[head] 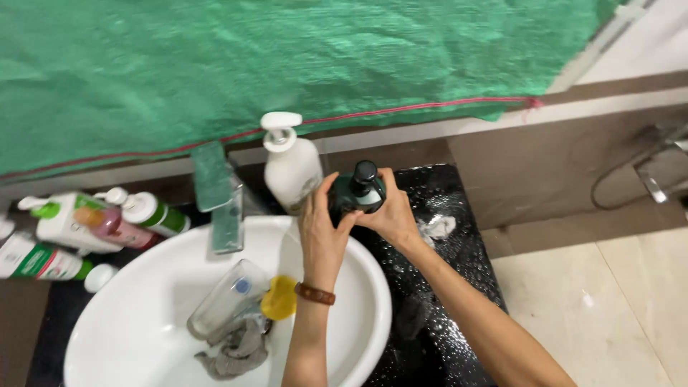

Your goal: Cleaning the black granite counter around a bathroom sink using a cloth and scrubbing pad.

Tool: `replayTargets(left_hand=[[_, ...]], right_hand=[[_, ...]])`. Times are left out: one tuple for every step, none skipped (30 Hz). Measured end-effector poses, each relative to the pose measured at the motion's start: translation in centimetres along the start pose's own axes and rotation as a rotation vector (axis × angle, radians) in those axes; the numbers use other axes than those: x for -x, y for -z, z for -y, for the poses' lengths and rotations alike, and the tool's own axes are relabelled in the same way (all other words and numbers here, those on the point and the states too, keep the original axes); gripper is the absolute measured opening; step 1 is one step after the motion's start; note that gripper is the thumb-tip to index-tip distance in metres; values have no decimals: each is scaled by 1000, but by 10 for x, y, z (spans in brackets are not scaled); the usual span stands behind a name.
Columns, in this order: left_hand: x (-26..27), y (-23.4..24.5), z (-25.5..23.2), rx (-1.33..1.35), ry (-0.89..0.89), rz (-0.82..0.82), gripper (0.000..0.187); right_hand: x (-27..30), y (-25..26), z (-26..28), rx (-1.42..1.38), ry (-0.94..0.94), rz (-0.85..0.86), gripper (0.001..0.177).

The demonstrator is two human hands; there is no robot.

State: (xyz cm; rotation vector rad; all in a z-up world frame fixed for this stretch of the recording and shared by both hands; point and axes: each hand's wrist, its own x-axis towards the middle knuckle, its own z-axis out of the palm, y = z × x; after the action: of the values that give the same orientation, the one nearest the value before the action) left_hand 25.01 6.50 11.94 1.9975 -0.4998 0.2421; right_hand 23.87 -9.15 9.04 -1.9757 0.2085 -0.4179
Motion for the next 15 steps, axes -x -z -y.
replayTargets(left_hand=[[0,1,-13,14,-19,36,75],[1,1,-28,18,-58,33,74],[3,0,-43,22,-97,30,73],[4,-9,-56,42,-121,68,73],[7,-19,-69,82,-147,124,73],[9,-29,-83,123,-178,179,72],[12,-42,-100,144,-207,216,72],[16,-57,-118,207,-200,304,72],[22,-72,-137,268,-193,394,73],[30,-92,-154,287,-220,437,73],[40,-112,-172,209,-272,531,75],[51,-134,-190,131,-328,618,78],[67,-163,-201,149,-359,656,78],[86,-192,-213,158,-362,692,76],[105,-222,-226,166,-366,728,74]], right_hand=[[6,14,10,6,-18,-39,76],[14,31,19,-8,9,-47,75],[23,48,29,-21,37,-55,75],[33,68,29,-10,20,-100,75],[44,89,30,-28,54,-106,76],[55,110,31,-43,94,-115,77],[69,132,26,-29,83,-164,77],[85,155,21,-36,87,-172,79],[102,179,16,-44,91,-181,80],[121,205,12,-30,77,-232,80],[141,231,7,-35,31,-236,79],[162,257,1,-42,-13,-238,78],[186,283,-11,-29,-26,-287,78],[209,308,-23,-25,-72,-305,76],[233,334,-35,-22,-117,-323,74]])
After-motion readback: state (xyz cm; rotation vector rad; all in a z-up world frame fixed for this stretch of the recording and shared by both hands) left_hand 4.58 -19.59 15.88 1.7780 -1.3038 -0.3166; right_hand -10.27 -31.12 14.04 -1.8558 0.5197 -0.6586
